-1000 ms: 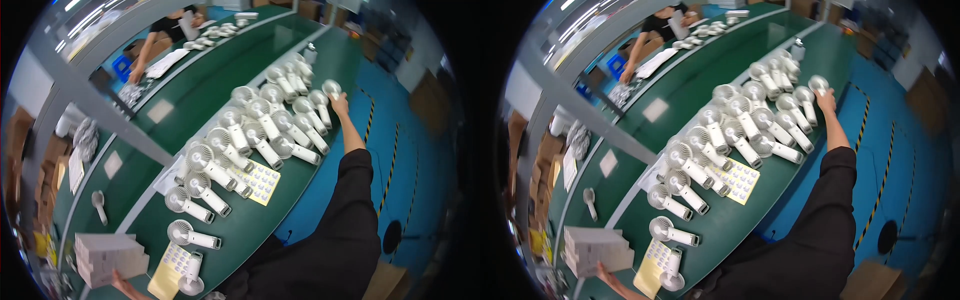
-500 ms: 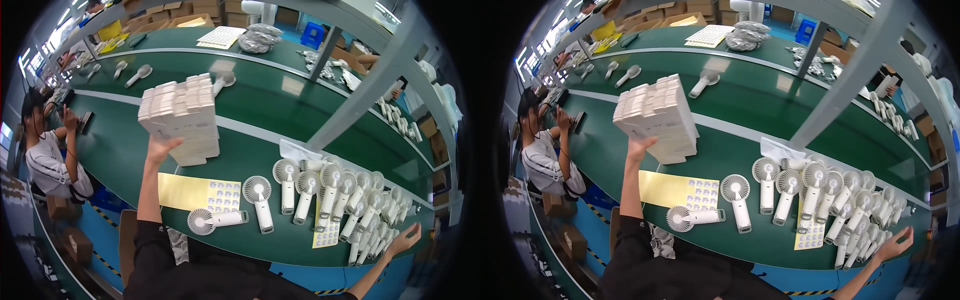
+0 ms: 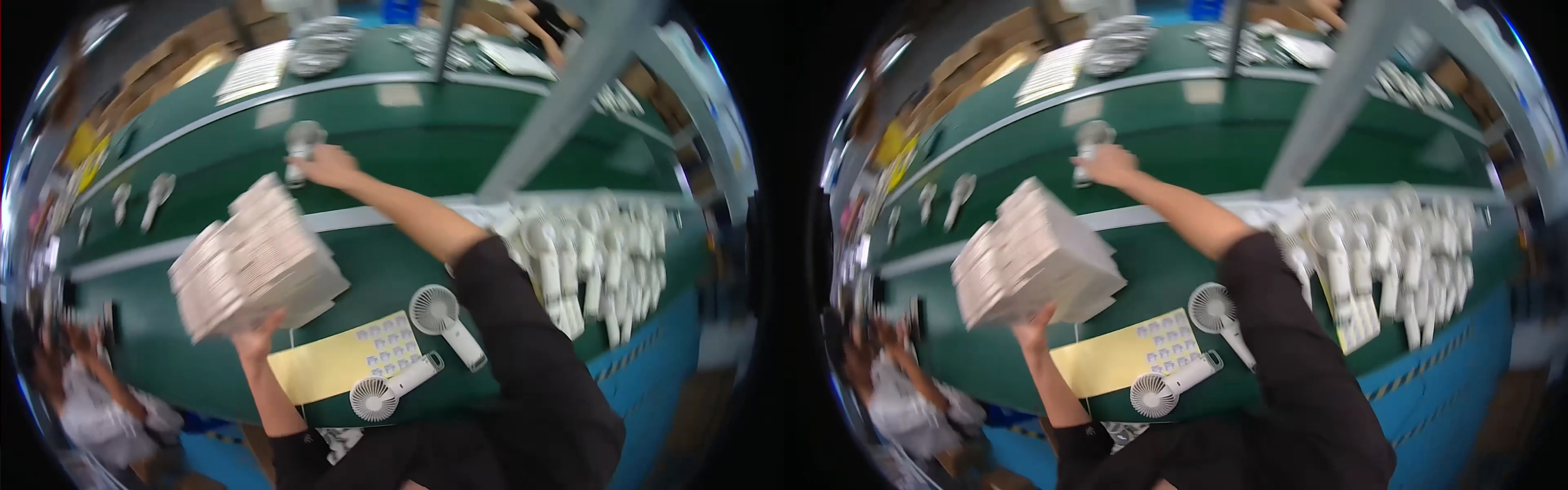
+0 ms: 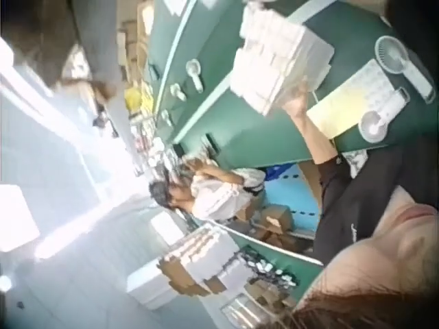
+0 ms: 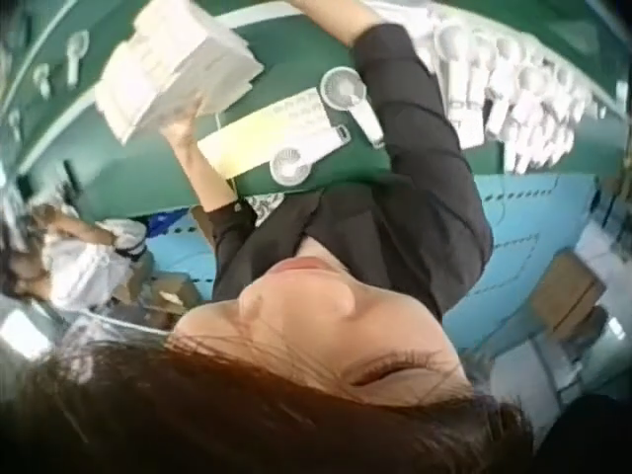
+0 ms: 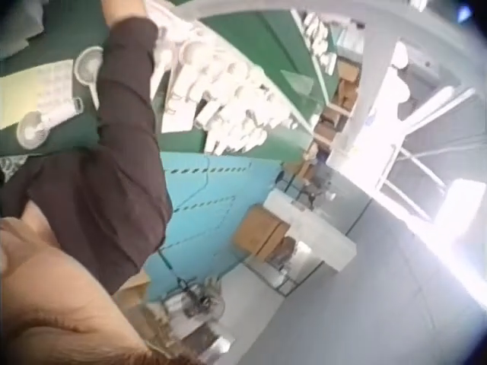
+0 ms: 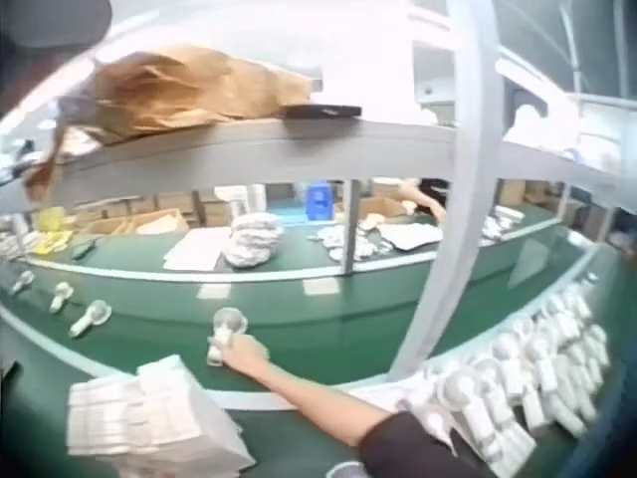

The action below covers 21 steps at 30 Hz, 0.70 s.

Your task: Applying small circular brand or specification stickers to the center hub of handheld portable fans on an assembly line.

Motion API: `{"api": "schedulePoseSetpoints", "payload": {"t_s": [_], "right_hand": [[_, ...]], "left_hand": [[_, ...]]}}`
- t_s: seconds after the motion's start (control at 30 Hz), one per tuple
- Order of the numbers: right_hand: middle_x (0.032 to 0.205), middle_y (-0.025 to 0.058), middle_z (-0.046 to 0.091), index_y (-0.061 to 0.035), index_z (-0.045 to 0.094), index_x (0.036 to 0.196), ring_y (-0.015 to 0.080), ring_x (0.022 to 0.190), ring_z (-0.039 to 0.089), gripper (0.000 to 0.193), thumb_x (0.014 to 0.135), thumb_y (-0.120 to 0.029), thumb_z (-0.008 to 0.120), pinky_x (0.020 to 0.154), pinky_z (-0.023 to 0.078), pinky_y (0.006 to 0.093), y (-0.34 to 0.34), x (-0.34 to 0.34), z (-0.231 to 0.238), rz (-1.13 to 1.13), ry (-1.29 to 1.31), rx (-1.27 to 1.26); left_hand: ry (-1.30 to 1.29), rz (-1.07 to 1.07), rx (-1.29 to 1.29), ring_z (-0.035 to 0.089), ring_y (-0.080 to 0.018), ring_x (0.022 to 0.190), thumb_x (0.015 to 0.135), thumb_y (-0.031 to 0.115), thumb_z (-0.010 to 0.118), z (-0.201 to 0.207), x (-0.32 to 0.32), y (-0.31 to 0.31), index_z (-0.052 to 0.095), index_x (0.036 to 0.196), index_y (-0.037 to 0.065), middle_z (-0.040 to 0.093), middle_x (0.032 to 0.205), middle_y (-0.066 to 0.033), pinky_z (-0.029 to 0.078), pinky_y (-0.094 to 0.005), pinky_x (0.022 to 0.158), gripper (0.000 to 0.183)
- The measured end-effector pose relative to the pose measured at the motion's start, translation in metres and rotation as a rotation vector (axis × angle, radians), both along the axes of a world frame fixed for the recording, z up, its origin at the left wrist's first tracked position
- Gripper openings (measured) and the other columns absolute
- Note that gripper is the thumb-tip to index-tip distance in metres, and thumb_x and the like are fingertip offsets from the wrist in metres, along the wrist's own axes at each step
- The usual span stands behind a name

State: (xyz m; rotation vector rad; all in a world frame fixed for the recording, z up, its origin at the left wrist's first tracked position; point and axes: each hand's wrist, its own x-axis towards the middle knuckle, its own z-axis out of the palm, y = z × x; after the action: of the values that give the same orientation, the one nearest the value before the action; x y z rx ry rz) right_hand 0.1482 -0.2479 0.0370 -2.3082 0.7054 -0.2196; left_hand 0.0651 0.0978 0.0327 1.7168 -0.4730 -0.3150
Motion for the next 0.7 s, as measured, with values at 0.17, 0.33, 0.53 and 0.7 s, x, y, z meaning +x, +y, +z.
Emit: {"api": "schedulePoseSetpoints", "payload": {"t_s": [0.17,0.33,0.53,0.7], "right_hand": [[0.125,0.0200,0.057,0.0042,0.056,0.124,0.0343,0.113,0.060,0.083,0.073,-0.059,0.071,0.095,0.046,0.0444,0.009,0.062,-0.040,-0.145,0.076,-0.170],[0.113,0.0142,0.071,-0.0075,0.073,0.108,0.0285,0.101,0.070,0.052,0.070,-0.042,0.072,0.084,0.056,0.0413,-0.032,0.007,-0.017,0.135,0.304,-0.213],[0.091,0.0229,0.069,0.0007,0.060,0.104,0.0376,0.089,0.067,0.056,0.081,-0.049,0.072,0.080,0.054,0.0452,-0.031,-0.175,0.029,0.432,0.221,-0.390],[0.094,0.0233,0.067,0.0009,0.058,0.101,0.0398,0.091,0.065,0.046,0.083,-0.038,0.074,0.079,0.051,0.0473,0.010,-0.244,0.020,0.346,0.262,-0.216]], "left_hand": [[-0.268,-0.020,-0.273,0.056,-0.0293,0.115,0.068,0.017,0.089,-0.019,0.017,0.003,0.034,0.146,-0.001,0.043,0.142,-0.0166,0.048,-0.0449,0.101,0.096],[-0.287,0.010,-0.288,0.062,-0.0238,0.102,0.069,0.003,0.085,-0.012,0.010,0.001,0.045,0.138,-0.003,0.060,0.121,-0.0149,0.050,-0.0378,0.093,0.079],[-0.190,-0.075,-0.380,0.062,-0.0217,0.102,0.071,-0.006,0.081,0.005,0.003,-0.015,0.059,0.121,-0.002,0.064,0.115,-0.0120,0.050,-0.0360,0.092,0.055],[-0.151,-0.078,-0.347,0.062,-0.0211,0.104,0.072,-0.006,0.081,0.012,0.001,-0.018,0.056,0.124,-0.002,0.063,0.116,-0.0110,0.050,-0.0357,0.093,0.058]]}}
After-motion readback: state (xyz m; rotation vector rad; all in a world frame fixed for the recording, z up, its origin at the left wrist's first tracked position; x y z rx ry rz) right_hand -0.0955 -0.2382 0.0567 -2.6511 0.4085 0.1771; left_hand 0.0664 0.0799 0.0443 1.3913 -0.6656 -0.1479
